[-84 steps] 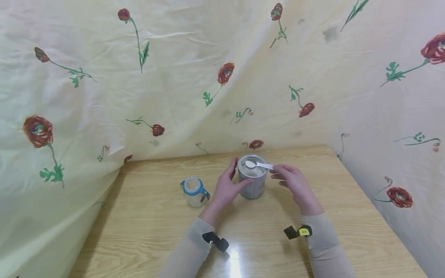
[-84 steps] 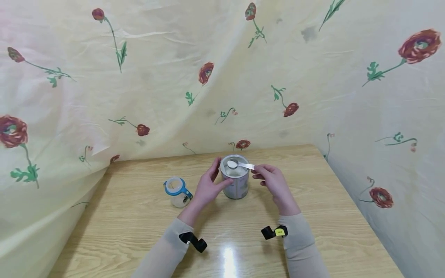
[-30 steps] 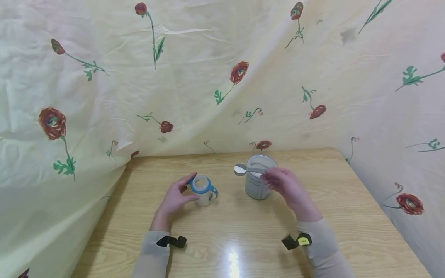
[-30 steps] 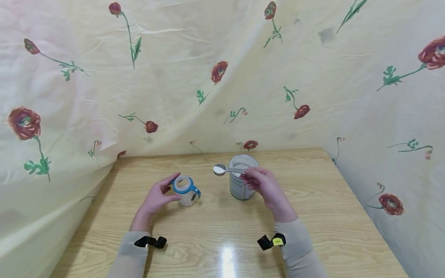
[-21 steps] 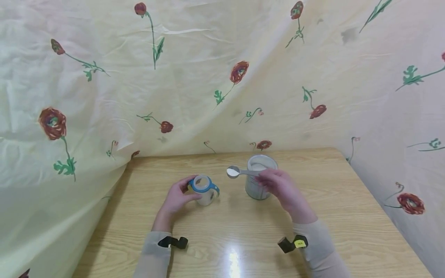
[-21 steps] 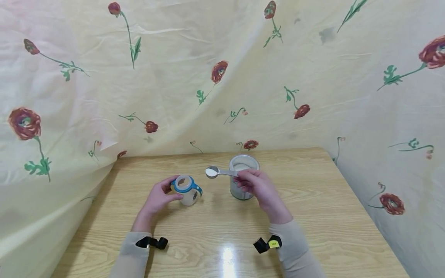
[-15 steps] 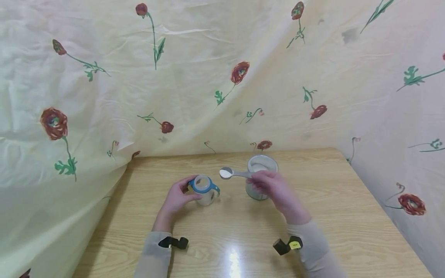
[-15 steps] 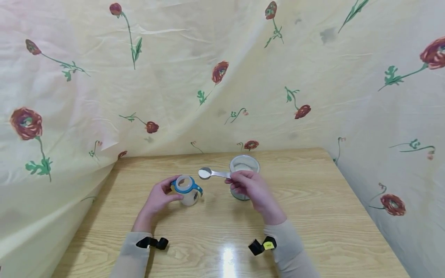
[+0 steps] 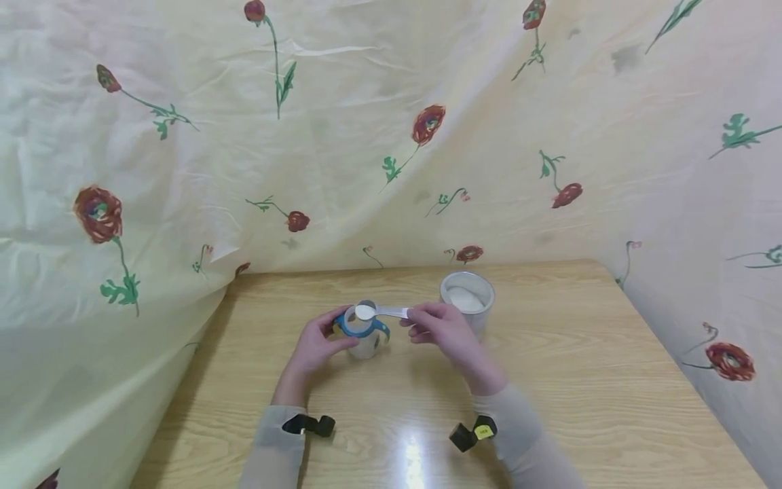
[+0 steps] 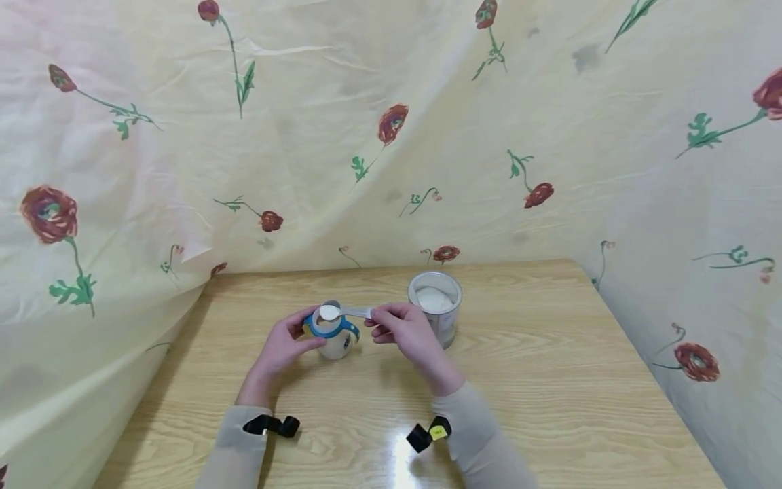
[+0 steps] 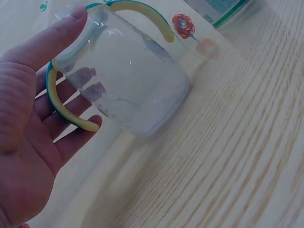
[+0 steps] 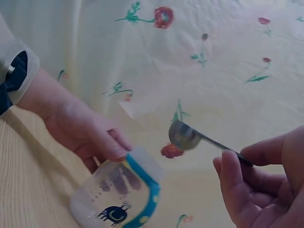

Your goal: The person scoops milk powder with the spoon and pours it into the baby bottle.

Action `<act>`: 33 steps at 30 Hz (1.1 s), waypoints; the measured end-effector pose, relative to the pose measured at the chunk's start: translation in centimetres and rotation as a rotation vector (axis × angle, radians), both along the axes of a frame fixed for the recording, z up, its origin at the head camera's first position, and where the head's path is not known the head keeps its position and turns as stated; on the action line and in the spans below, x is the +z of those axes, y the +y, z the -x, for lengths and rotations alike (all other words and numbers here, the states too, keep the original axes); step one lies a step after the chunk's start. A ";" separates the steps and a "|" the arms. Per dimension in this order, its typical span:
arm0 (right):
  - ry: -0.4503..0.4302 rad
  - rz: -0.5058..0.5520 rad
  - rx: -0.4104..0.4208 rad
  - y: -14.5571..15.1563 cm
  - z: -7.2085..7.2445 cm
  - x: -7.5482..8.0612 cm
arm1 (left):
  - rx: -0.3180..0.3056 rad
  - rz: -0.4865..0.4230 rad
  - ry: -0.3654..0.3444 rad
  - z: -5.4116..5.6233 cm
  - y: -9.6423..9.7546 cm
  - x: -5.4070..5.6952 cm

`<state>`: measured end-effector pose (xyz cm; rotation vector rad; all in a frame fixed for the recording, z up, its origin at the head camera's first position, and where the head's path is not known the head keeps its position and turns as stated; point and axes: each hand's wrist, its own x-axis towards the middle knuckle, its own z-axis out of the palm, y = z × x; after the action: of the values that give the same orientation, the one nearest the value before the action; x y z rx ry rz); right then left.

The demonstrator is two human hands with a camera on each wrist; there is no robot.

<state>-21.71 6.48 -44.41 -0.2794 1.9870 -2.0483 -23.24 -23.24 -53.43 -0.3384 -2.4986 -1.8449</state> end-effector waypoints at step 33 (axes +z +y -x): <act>0.262 -0.267 -0.215 -3.3 -0.1 -2.0 | -0.013 -0.021 0.004 0.0 -0.7 -0.1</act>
<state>-21.59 3.17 -46.45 -0.3016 2.5193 -1.9147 -23.28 -23.90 -53.50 -0.3580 -2.4785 -1.8710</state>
